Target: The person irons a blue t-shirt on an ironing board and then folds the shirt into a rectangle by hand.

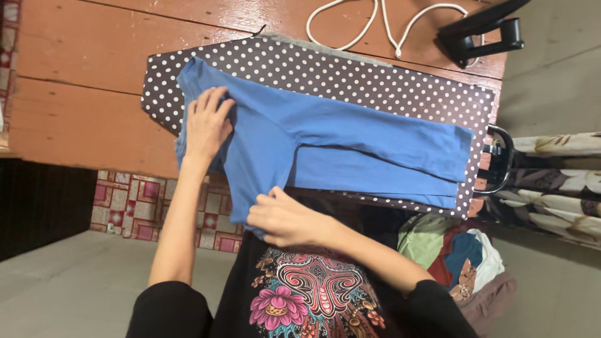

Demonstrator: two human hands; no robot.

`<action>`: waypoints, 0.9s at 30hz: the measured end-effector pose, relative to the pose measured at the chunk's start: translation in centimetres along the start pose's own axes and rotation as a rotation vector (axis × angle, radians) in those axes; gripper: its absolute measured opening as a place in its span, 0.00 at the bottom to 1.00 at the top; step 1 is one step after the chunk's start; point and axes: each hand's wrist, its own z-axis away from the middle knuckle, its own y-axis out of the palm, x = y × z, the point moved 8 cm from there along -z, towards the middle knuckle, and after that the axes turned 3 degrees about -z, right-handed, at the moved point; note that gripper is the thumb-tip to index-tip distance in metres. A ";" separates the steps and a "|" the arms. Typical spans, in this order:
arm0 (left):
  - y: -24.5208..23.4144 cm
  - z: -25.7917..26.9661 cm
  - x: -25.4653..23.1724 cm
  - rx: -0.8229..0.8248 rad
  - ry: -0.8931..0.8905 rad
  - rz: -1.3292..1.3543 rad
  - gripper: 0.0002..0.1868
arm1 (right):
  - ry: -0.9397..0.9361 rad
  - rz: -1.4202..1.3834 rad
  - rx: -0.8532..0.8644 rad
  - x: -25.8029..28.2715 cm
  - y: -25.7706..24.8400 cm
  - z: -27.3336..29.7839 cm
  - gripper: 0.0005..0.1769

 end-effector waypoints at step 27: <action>5.6 -2.6 9.3 0.444 -0.053 0.311 0.11 | -0.039 -1.851 -1.525 -17.8 -4.4 22.2 0.32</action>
